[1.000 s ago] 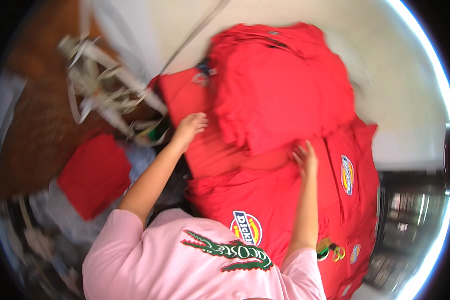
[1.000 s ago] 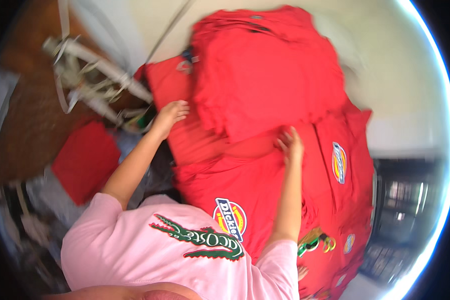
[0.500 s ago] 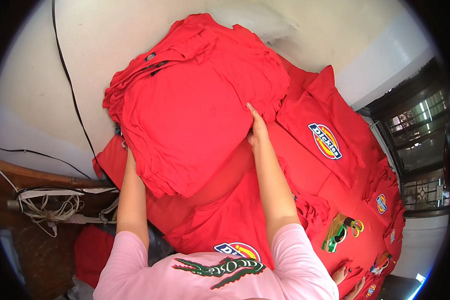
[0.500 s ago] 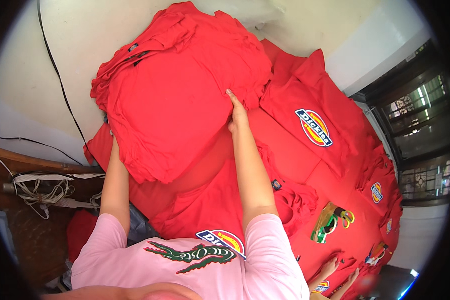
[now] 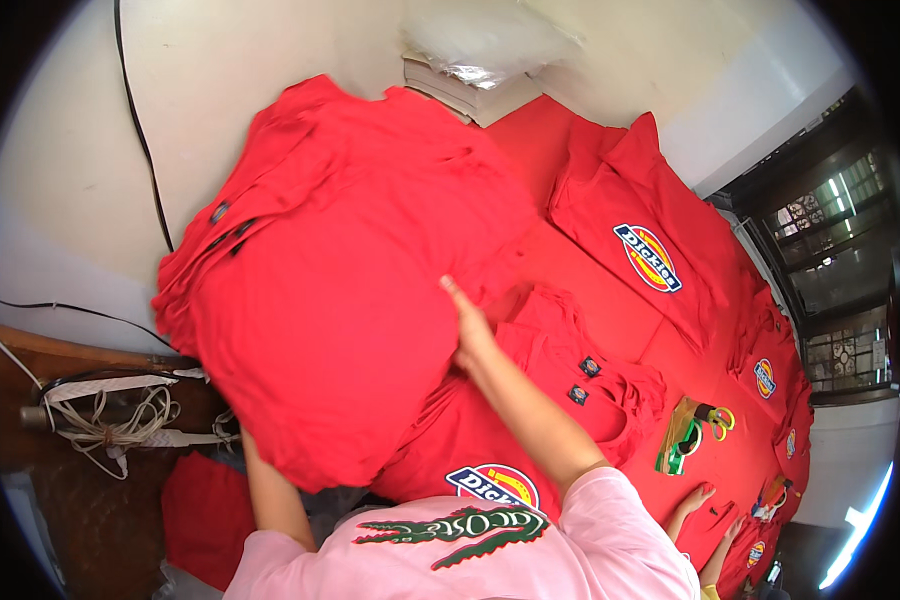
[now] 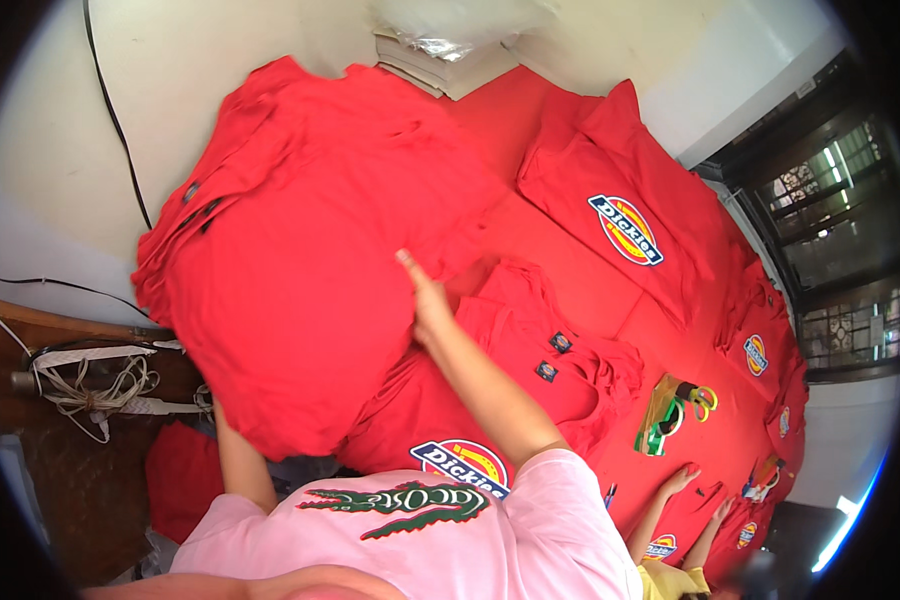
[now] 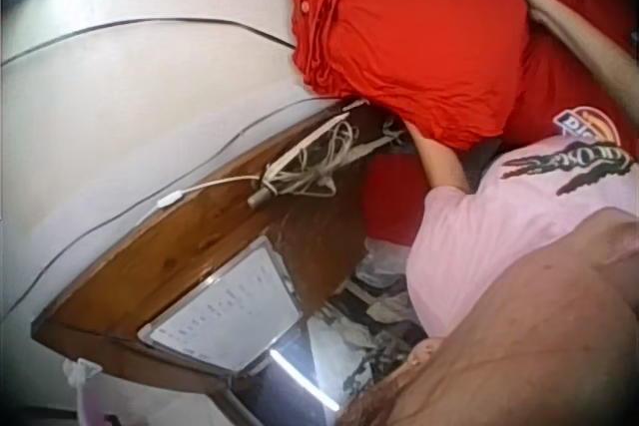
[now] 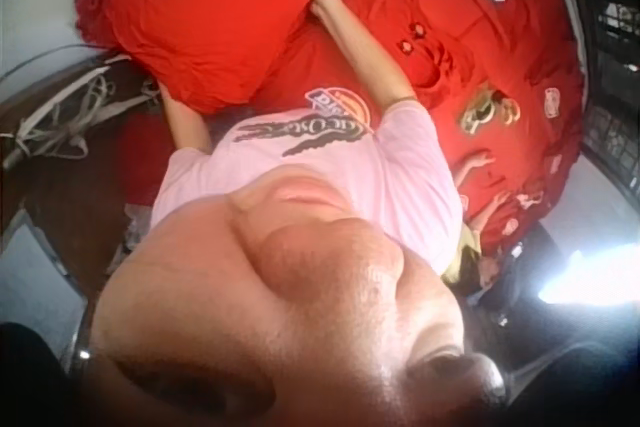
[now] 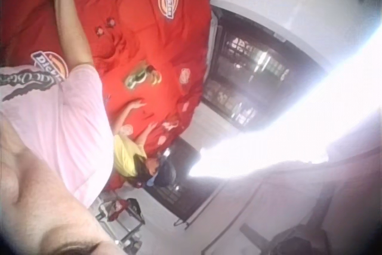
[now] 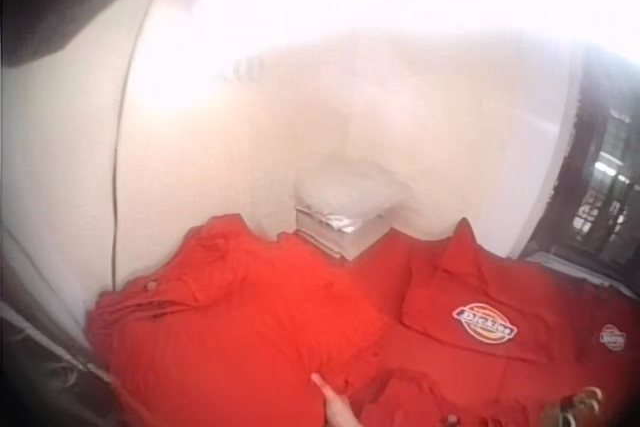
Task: The person picks up a stack of red shirts from a bag, spreads them one by one on the floor, and uses small snips to trim loose threads from the labels and seams.
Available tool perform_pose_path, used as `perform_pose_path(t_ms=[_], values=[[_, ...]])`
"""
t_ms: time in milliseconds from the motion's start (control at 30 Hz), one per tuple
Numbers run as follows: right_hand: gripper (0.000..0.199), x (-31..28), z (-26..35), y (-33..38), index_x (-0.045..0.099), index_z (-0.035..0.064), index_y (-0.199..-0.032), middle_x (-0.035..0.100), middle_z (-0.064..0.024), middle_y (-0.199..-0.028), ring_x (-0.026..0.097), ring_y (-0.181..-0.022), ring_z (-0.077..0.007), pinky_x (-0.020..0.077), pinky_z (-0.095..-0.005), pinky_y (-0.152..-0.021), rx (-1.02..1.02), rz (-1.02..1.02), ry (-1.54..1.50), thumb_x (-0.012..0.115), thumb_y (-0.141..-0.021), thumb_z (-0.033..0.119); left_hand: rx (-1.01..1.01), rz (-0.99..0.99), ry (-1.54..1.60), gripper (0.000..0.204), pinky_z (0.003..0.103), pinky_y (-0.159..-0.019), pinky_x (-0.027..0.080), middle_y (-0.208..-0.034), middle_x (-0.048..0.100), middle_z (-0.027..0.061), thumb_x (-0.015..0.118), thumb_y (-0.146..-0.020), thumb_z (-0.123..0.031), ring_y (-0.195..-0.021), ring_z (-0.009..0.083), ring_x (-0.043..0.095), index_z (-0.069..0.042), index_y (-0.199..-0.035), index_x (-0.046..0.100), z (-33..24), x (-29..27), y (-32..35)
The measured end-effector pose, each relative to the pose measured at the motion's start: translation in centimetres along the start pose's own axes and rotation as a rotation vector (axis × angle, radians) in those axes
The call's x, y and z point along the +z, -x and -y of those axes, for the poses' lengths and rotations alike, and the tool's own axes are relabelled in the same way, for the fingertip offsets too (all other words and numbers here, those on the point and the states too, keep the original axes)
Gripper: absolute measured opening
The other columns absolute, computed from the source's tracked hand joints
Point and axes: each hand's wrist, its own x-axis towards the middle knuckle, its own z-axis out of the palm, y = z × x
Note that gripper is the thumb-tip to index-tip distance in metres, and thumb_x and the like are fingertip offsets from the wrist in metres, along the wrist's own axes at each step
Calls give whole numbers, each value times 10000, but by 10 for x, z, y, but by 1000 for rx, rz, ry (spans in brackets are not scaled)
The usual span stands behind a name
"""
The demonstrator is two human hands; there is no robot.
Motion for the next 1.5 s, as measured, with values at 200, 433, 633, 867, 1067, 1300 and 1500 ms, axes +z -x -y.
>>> perform_pose_path(t_ms=[200,433,633,867,1067,1300,1500], values=[[886,67,-49,-15,454,-153,-1374,626,-230,-1304,645,-1169,-276,546,-416,-993,-91,-11,62,846,-838,434,70,-69,-71,533,401,-1030,491,-1269,641,112,514,-1047,-441,-1146,230,626,-32,-1388,536,-14,-35,21],[950,55,-44,-48,441,-165,-1373,621,-248,-1303,655,-1136,-281,551,-404,-964,-323,-138,386,817,-838,524,139,-100,-108,510,393,-1002,509,-1223,660,111,505,-1050,-431,-1104,225,643,-33,-1365,550,-18,-57,25],[932,10,-13,24,436,-120,-1436,525,-279,-1414,593,-1241,-330,501,-392,-1006,-365,-49,876,751,-868,548,274,-179,-143,491,386,-979,524,-1183,676,111,498,-1052,-422,-1068,220,658,-33,-1346,562,-13,-81,57],[286,-193,41,191,673,-9,-1192,717,-78,-1046,687,-940,-143,547,-271,-839,-641,-101,718,699,-945,131,-238,90,-457,257,249,-489,337,-661,450,24,451,-1040,-264,-512,89,403,-59,-912,539,73,-152,263],[256,-281,108,257,675,36,-1181,728,-80,-1052,678,-869,-129,531,-259,-740,-632,-406,425,580,-1027,218,-37,903,-747,325,258,-608,386,-695,544,11,483,-1073,-206,-632,78,485,-17,-841,609,44,121,268],[312,-302,203,273,632,39,-1239,696,-103,-1139,677,-890,-161,543,-300,-733,-732,-500,393,571,-1037,269,172,1048,-679,241,270,-794,488,-918,623,13,711,-946,-206,-870,109,587,-9,-1058,628,174,342,150],[444,-365,329,195,575,31,-1314,661,-120,-1229,653,-981,-232,538,-404,-766,-895,-691,42,559,-1028,371,473,680,-686,877,422,-1052,460,-1380,568,267,869,-759,-478,-1300,372,551,55,-1363,520,260,496,29]])
